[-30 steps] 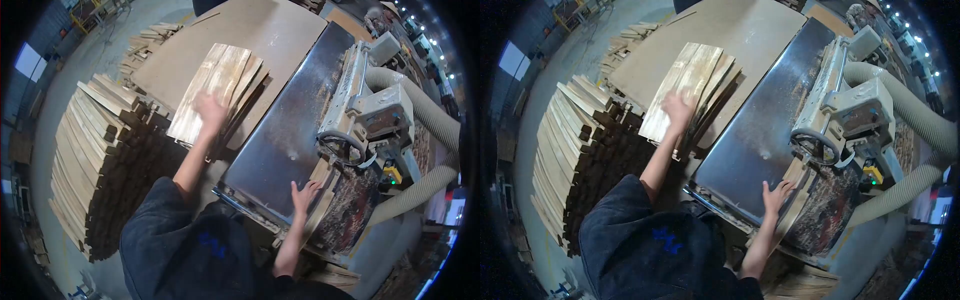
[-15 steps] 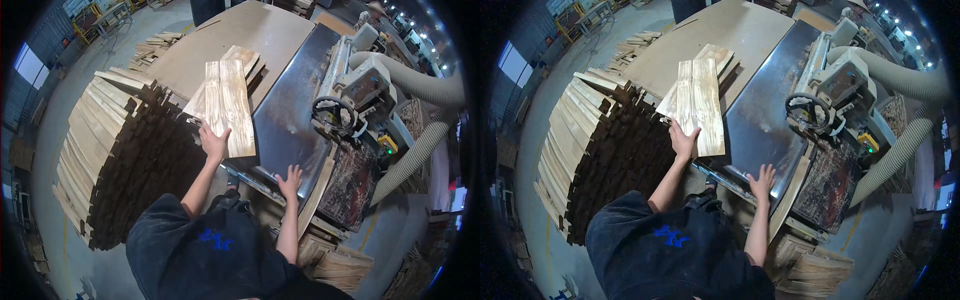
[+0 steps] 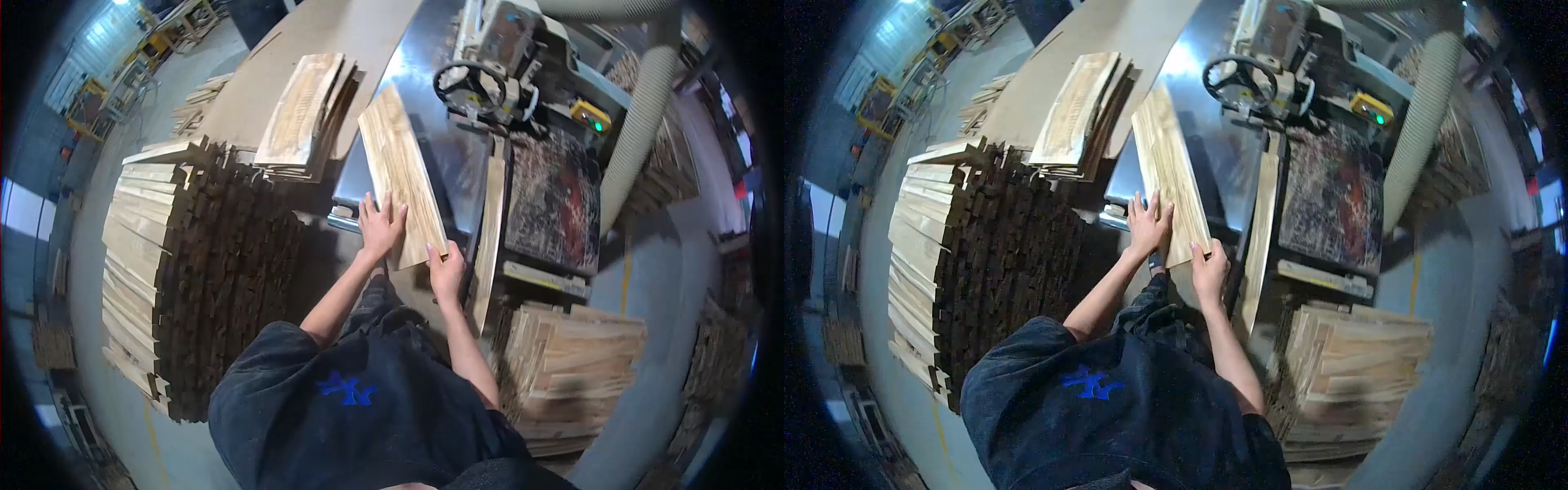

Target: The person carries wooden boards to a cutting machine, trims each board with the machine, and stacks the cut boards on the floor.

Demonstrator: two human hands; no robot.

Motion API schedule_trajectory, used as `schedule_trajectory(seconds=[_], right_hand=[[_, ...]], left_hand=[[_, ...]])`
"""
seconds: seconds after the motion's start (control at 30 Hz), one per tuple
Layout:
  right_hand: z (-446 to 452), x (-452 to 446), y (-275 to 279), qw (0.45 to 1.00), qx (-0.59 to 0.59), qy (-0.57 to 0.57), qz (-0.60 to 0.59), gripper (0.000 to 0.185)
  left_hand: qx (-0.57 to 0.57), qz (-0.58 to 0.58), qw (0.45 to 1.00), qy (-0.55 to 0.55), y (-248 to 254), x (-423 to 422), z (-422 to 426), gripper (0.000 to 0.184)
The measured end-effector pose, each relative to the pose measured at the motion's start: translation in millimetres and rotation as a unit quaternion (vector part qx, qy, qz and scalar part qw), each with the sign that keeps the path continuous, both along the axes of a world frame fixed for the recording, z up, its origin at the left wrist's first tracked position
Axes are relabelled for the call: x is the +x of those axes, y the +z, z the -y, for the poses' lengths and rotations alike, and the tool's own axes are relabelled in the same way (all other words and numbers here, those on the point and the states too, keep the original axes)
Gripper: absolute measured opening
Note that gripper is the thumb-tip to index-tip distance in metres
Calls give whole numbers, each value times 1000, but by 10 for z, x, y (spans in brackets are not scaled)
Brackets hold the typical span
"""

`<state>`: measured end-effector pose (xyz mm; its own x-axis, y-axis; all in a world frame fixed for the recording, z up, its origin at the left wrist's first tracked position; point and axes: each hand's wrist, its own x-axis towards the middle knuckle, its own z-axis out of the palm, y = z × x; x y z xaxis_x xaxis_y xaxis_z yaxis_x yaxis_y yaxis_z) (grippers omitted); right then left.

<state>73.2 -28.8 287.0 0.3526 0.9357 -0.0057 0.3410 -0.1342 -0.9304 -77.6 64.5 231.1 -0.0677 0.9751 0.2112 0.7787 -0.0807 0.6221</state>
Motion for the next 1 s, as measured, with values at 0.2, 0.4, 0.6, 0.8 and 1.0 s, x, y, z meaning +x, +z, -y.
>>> schedule_trajectory(seconds=[0.2,0.4,0.6,0.8,1.0], right_hand=[[749,-21,-1032,772,-183,-92,-602,18],[791,-104,-1465,678,-184,-242,-669,36],[253,-2,-1311,743,-108,-229,-620,51],[-380,307,-1092,820,-245,-127,-502,60],[-1163,593,-1175,751,-254,-186,-581,46]], left_hand=[[2,-113,993,-46,-259,59,336,76],[18,-87,992,-94,-256,385,132,79],[37,-53,995,-75,-290,711,-390,78],[34,-15,997,-65,-302,902,-1120,76],[36,31,997,-65,-288,1063,-1798,70]])
